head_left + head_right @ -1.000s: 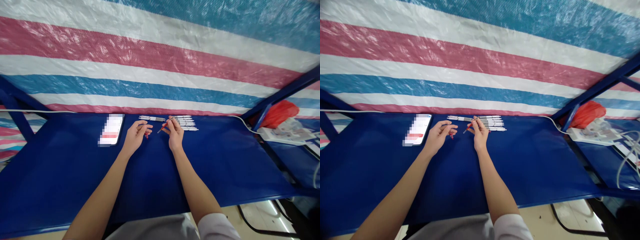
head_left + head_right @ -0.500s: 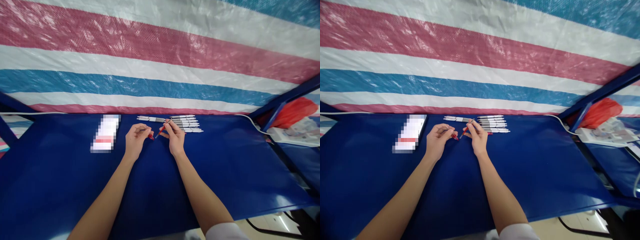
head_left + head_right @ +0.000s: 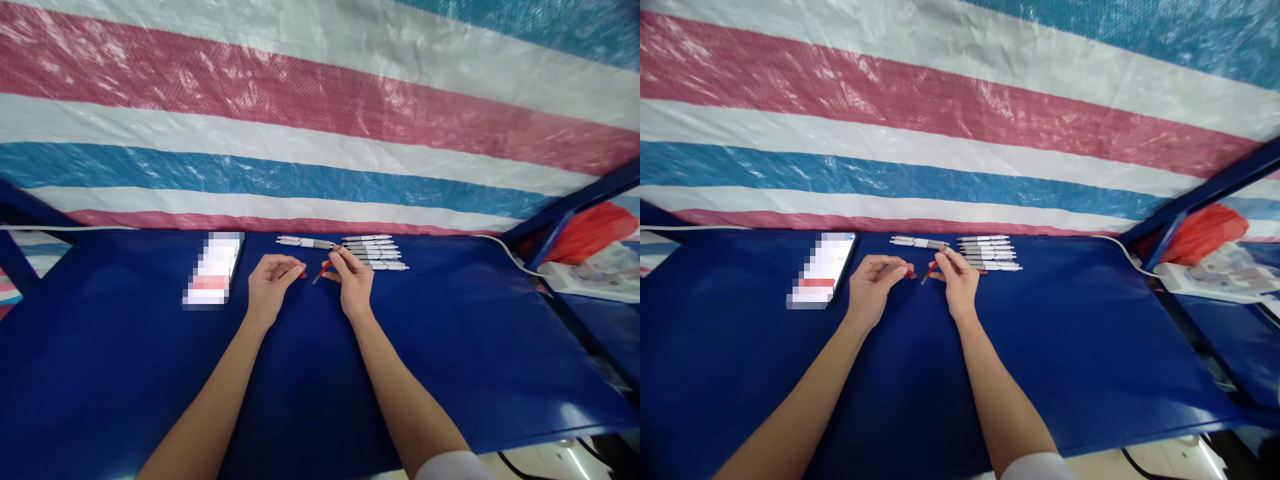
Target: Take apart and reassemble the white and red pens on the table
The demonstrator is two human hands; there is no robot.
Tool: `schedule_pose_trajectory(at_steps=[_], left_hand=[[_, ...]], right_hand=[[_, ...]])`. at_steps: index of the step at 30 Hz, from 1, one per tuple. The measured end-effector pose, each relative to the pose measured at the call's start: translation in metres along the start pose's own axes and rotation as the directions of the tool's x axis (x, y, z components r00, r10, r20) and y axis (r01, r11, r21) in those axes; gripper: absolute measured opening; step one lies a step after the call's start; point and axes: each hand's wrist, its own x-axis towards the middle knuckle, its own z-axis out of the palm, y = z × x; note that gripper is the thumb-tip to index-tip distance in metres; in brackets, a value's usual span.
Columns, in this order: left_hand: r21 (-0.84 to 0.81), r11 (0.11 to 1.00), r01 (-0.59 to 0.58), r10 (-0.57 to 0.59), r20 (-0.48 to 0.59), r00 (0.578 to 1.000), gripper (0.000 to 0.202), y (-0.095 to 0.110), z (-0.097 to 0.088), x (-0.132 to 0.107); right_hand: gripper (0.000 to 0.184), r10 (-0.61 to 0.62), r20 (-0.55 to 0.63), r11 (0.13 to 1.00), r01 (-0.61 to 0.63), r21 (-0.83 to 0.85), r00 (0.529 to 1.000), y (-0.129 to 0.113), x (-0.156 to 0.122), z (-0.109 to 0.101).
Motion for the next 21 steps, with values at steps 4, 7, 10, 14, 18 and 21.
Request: schedule_pose_trajectory(at_steps=[4,7,10,14,18,21], left_hand=[[0.02,0.997,-0.078,0.078,0.014,0.997,0.019,-0.0016,-0.0012,-0.0009],[0.048,0.994,-0.1,0.1,0.01,0.995,0.019,-0.0031,-0.0022,-0.0015],[0.086,0.988,-0.126,0.126,0.014,0.992,0.016,-0.0036,-0.002,-0.0021],[0.092,0.984,-0.15,0.148,0.026,0.989,0.014,-0.0034,0.0,-0.0034],[0.102,0.989,-0.108,0.108,0.007,0.994,0.016,-0.0019,0.002,-0.0052],[0.091,0.991,-0.097,0.097,0.006,0.995,0.018,-0.0008,0.0023,-0.0054]], right_hand=[[0.033,-0.005,-0.003,1.0,0.005,0.014,1.0,-0.0006,-0.0009,0.0007],[0.032,0.001,-0.002,1.0,-0.001,0.025,1.0,-0.0006,-0.0015,0.0006],[0.031,0.009,-0.001,1.0,-0.009,0.029,1.0,-0.0004,-0.002,0.0007],[0.03,0.01,0.008,1.0,-0.01,0.03,1.0,-0.0001,-0.0027,0.0012],[0.028,0.003,0.033,1.0,-0.004,0.028,0.999,0.0001,-0.0036,0.0016],[0.029,0.013,0.05,1.0,-0.013,0.01,0.999,0.0,-0.0042,0.0014]])
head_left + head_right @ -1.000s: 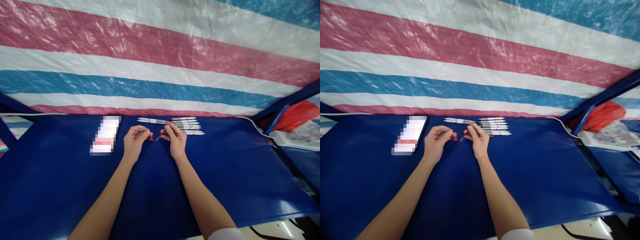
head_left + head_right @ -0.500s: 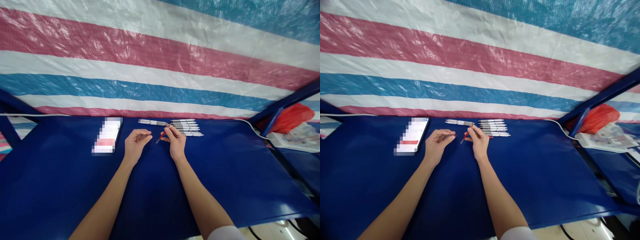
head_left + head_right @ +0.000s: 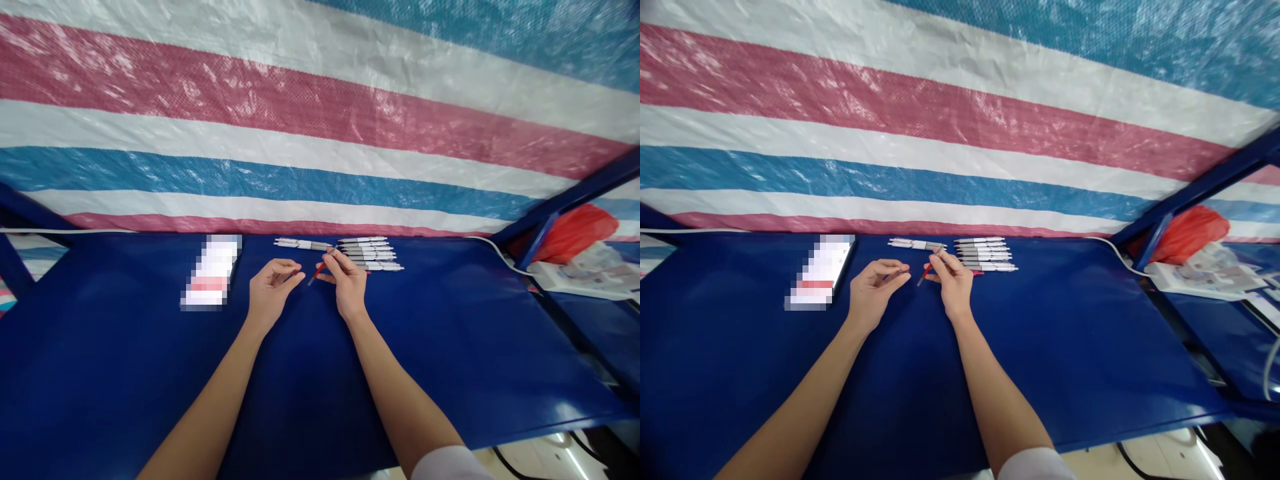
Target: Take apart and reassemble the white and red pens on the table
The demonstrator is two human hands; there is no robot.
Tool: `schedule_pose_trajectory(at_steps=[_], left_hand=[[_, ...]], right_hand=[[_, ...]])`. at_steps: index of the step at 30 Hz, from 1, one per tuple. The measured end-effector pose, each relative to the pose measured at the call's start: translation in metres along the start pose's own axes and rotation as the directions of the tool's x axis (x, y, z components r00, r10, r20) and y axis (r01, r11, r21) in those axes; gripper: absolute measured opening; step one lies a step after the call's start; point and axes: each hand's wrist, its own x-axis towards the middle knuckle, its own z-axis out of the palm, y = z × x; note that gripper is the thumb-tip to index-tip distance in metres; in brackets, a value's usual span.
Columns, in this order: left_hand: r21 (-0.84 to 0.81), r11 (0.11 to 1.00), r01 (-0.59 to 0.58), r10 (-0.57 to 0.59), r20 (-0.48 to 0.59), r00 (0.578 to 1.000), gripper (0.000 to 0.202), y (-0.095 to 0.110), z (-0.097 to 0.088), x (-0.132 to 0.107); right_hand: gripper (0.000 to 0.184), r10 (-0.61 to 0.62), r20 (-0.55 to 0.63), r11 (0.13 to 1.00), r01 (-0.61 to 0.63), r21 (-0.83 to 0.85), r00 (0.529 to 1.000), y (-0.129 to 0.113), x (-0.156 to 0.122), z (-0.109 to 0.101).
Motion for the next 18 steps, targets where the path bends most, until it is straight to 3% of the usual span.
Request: schedule_pose_trajectory(at_steps=[4,9,12,18], left_hand=[[-0.034,0.999,0.0,0.0,0.013,1.0,0.018,-0.0006,-0.0018,0.0016],[-0.118,0.982,0.148,-0.152,-0.018,0.988,0.026,-0.0015,-0.0041,0.0032],[-0.113,0.977,0.18,-0.184,-0.027,0.983,0.029,-0.0019,-0.005,0.0039],[-0.098,0.976,0.192,-0.196,-0.029,0.98,0.032,-0.0021,-0.0085,0.006]], right_hand=[[0.03,0.011,0.029,1.0,-0.011,0.0,1.0,0.0002,0.0,-0.001],[0.033,0.026,0.06,0.999,-0.028,0.033,0.998,0.0016,0.001,-0.0025],[0.031,0.018,0.083,0.999,-0.021,0.039,0.996,0.0022,0.0009,-0.0024],[0.025,-0.125,0.15,0.985,0.141,-0.1,0.981,0.0025,-0.005,-0.0013]])
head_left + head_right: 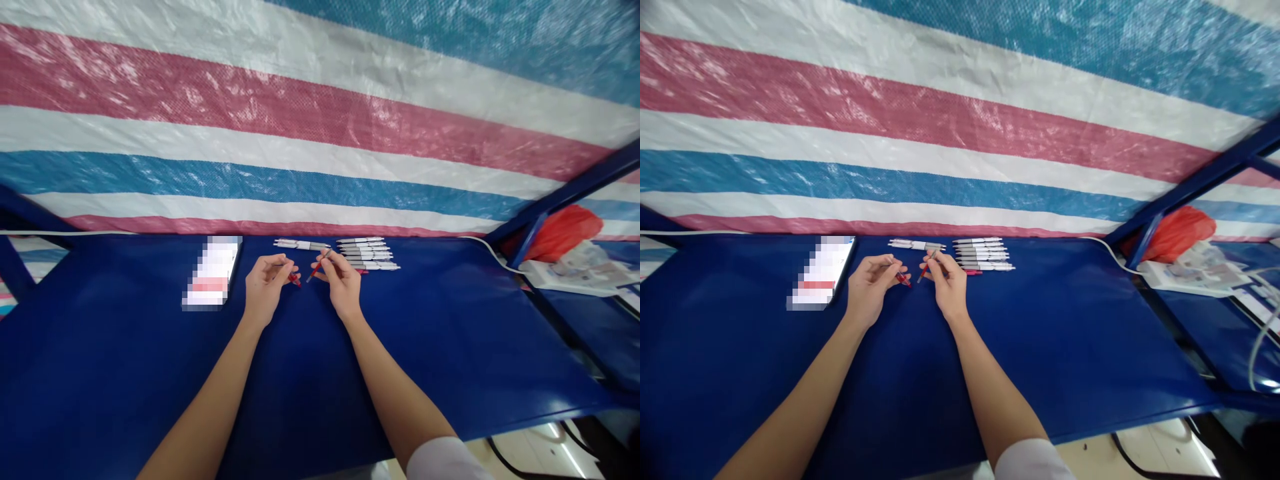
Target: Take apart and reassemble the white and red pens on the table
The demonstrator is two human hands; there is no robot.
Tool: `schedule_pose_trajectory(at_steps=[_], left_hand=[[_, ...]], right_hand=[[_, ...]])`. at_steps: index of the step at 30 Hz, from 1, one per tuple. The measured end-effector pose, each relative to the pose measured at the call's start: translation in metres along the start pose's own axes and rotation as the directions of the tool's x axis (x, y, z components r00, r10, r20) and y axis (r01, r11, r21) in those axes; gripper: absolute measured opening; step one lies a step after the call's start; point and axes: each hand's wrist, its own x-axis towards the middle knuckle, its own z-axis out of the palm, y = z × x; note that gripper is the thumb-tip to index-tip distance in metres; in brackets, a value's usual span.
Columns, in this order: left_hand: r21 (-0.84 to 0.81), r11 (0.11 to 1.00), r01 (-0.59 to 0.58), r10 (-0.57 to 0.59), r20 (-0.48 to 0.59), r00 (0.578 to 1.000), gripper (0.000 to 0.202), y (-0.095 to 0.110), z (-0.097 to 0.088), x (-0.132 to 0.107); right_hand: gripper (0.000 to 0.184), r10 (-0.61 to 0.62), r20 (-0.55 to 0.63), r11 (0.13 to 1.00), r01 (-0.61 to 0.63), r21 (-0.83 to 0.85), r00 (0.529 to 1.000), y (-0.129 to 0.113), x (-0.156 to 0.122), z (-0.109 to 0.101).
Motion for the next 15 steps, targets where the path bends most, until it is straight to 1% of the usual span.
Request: schedule_pose_trajectory(at_steps=[4,7,9,15], left_hand=[[-0.016,1.0,-0.01,0.009,-0.007,1.0,0.032,0.001,-0.003,0.001],[-0.016,1.0,-0.006,0.006,-0.005,1.0,0.033,0.002,-0.004,0.0],[-0.011,1.0,-0.005,0.005,-0.002,1.0,0.033,0.002,-0.005,0.0],[-0.001,1.0,-0.012,0.012,-0.016,1.0,0.034,0.004,-0.005,-0.001]], right_hand=[[0.021,-0.167,0.045,0.969,0.172,-0.178,0.985,-0.004,-0.006,-0.001],[0.017,-0.244,0.1,0.926,0.262,-0.272,0.965,-0.011,-0.01,-0.003],[0.015,-0.259,0.116,0.909,0.283,-0.305,0.959,-0.017,-0.011,-0.005],[0.013,-0.231,0.126,0.915,0.259,-0.308,0.965,-0.026,-0.013,-0.006]])
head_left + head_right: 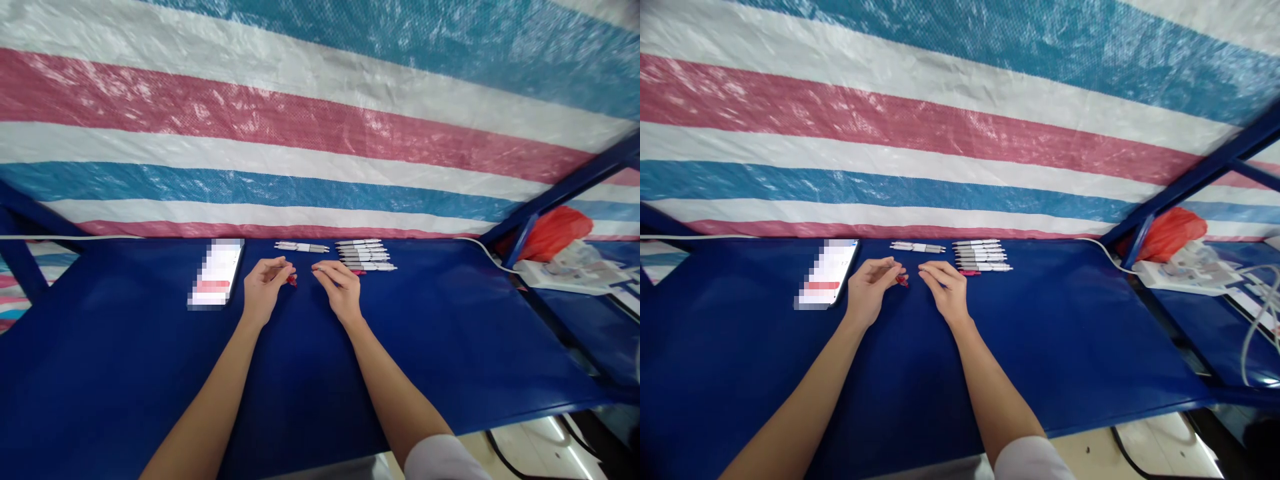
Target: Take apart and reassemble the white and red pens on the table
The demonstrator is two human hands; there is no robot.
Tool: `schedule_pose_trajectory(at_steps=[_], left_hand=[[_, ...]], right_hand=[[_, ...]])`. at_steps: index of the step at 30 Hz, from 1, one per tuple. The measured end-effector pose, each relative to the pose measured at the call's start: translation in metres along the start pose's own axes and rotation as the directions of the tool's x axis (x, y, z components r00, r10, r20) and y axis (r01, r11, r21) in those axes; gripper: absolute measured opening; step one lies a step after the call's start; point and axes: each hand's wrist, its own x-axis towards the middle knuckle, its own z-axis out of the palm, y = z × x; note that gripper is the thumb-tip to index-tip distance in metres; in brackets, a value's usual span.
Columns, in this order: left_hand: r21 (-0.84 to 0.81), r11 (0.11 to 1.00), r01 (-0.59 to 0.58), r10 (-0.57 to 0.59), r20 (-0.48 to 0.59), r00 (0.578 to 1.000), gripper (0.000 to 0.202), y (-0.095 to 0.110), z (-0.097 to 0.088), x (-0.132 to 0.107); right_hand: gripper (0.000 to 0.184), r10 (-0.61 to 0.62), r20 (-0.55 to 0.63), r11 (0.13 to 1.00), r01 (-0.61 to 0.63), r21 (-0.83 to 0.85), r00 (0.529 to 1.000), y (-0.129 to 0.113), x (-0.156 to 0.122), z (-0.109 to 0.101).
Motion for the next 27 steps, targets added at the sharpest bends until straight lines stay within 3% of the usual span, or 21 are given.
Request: schedule_pose_trajectory(at_steps=[5,8,12,15,21,27], left_hand=[[0.014,1.0,0.006,-0.005,-0.019,1.0,0.034,0.002,0.002,-0.001],[0.009,1.0,0.001,-0.001,-0.014,1.0,0.032,0.0,0.002,-0.001],[-0.004,1.0,-0.003,0.003,0.001,1.0,0.031,-0.002,0.001,-0.001],[0.002,1.0,-0.001,0.001,0.014,1.0,0.029,-0.003,0.001,0.0],[0.024,1.0,-0.013,0.013,0.022,1.0,0.029,-0.003,0.001,0.0],[0.099,0.994,-0.038,0.035,0.028,0.999,0.034,-0.001,0.002,-0.002]], right_hand=[[0.011,0.037,-0.025,0.997,-0.035,0.063,0.999,-0.001,0.0,0.001],[0.01,0.134,-0.061,0.974,-0.121,0.191,0.989,0.003,0.001,0.003],[0.023,0.361,-0.098,0.856,-0.288,0.429,0.927,0.015,0.004,0.007],[0.034,0.462,-0.107,0.788,-0.352,0.506,0.88,0.023,0.008,0.007],[0.035,0.49,-0.11,0.754,-0.357,0.552,0.865,0.024,0.01,0.006],[0.034,0.469,-0.142,0.79,-0.343,0.508,0.872,0.021,0.009,0.008]])
